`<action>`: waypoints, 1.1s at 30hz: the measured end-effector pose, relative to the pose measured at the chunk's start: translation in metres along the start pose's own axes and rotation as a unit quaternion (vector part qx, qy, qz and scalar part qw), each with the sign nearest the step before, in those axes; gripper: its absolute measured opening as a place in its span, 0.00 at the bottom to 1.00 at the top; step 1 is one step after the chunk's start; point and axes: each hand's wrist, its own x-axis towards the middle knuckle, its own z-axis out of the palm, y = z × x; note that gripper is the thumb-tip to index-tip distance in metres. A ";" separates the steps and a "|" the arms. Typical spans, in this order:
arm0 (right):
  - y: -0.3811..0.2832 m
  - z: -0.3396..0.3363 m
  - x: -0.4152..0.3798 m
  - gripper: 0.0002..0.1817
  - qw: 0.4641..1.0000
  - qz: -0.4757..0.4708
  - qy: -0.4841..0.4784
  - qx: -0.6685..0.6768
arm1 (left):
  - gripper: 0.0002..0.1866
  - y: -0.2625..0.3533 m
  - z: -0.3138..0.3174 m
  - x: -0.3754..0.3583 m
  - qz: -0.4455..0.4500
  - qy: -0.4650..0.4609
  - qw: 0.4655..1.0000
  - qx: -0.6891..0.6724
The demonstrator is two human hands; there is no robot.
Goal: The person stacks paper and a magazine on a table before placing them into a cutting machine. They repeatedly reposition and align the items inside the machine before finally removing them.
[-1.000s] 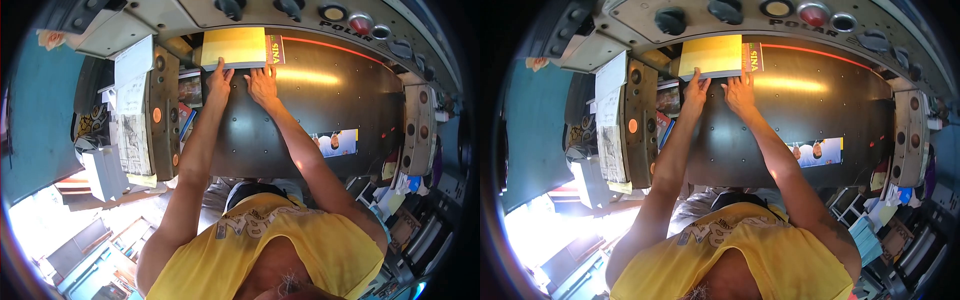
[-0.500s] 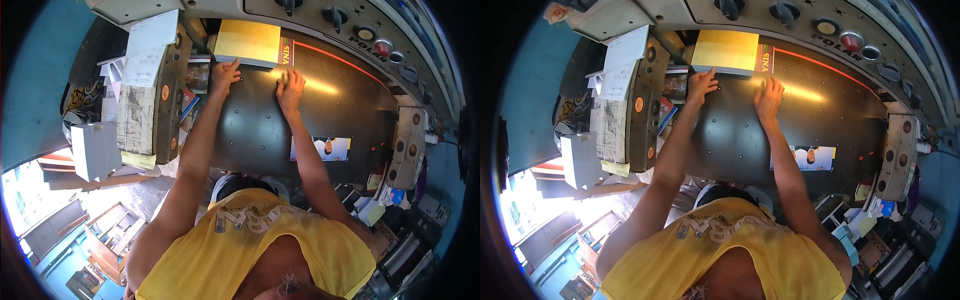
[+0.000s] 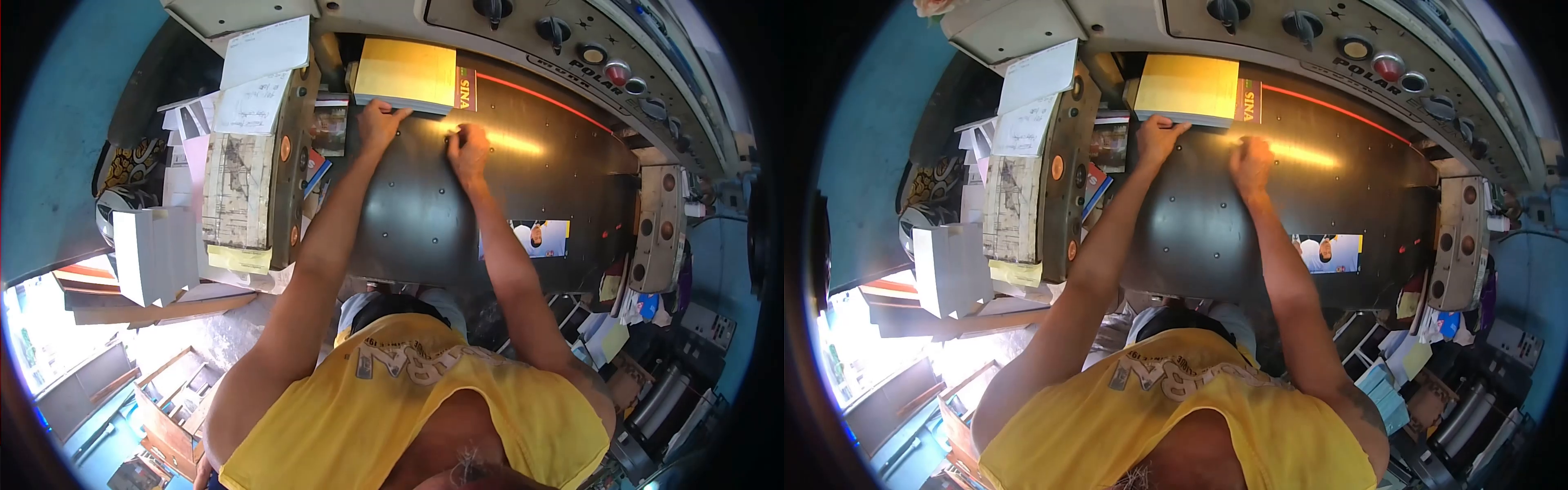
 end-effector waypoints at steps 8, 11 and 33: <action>-0.020 0.059 0.036 0.03 0.988 -0.135 0.014 0.079 | 0.12 -0.015 0.029 0.004 0.211 0.166 0.962 0.042; -0.025 0.050 0.031 0.03 0.988 -0.078 -0.017 0.133 | 0.13 -0.020 0.026 0.000 0.208 0.152 0.964 0.062; 0.011 0.025 0.022 0.26 0.874 0.163 -0.028 0.457 | 0.16 0.025 0.067 -0.042 0.218 0.157 0.959 0.091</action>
